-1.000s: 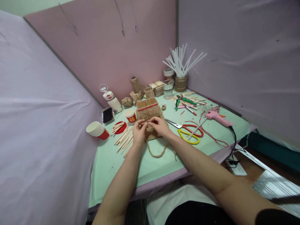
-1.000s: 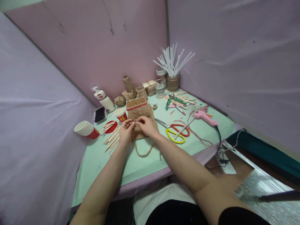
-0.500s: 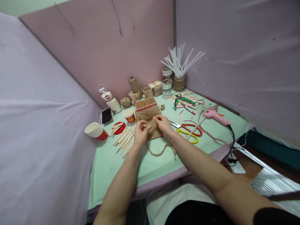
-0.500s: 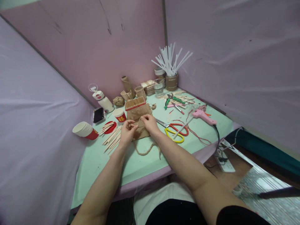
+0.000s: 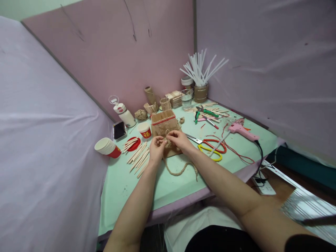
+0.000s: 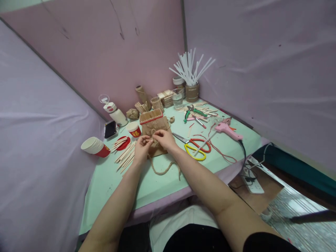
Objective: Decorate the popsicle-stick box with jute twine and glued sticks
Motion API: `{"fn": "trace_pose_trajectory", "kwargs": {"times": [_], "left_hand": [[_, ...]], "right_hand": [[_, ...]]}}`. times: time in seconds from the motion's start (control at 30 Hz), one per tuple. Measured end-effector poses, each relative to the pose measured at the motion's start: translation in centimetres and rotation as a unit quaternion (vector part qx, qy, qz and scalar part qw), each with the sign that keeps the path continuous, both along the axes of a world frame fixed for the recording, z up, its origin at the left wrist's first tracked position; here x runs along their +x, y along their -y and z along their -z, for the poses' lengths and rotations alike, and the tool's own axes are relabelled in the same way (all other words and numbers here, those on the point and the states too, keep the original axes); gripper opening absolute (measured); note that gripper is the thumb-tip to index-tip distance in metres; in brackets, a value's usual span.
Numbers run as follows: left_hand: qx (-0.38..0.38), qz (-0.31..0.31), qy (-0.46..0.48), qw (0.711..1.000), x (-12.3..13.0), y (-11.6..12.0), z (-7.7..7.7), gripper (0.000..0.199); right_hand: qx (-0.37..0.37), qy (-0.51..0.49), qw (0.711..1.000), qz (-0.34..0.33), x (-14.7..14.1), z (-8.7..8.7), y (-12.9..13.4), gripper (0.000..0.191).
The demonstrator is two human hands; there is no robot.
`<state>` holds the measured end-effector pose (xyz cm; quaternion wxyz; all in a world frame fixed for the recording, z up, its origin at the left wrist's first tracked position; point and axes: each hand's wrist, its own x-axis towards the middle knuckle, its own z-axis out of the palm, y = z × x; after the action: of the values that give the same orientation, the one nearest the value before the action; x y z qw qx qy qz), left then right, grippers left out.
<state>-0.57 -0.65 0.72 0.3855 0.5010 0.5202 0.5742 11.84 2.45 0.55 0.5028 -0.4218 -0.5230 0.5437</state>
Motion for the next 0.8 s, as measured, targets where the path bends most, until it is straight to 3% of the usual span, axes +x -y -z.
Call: {"fn": "trace_pose_trajectory", "kwargs": {"times": [0.23,0.4,0.67,0.8], "left_hand": [[0.005,-0.005,0.008,1.0,0.03,-0.11,0.36,0.026],[0.016,0.006,-0.003,1.0,0.09,-0.06,0.25,0.026],[0.022,0.001,-0.012,1.0,0.0,-0.08,0.27,0.024],[0.014,0.015,0.004,1.0,-0.03,-0.2,0.5,0.025]], "right_hand": [[0.07,0.073,0.995,0.026,0.11,0.52,-0.31,0.016],[0.071,0.065,0.995,-0.008,0.08,0.42,-0.16,0.012],[0.076,0.076,0.994,0.003,0.26,0.33,-0.2,0.016],[0.079,0.072,0.994,-0.022,0.42,-0.22,0.08,0.017]]}}
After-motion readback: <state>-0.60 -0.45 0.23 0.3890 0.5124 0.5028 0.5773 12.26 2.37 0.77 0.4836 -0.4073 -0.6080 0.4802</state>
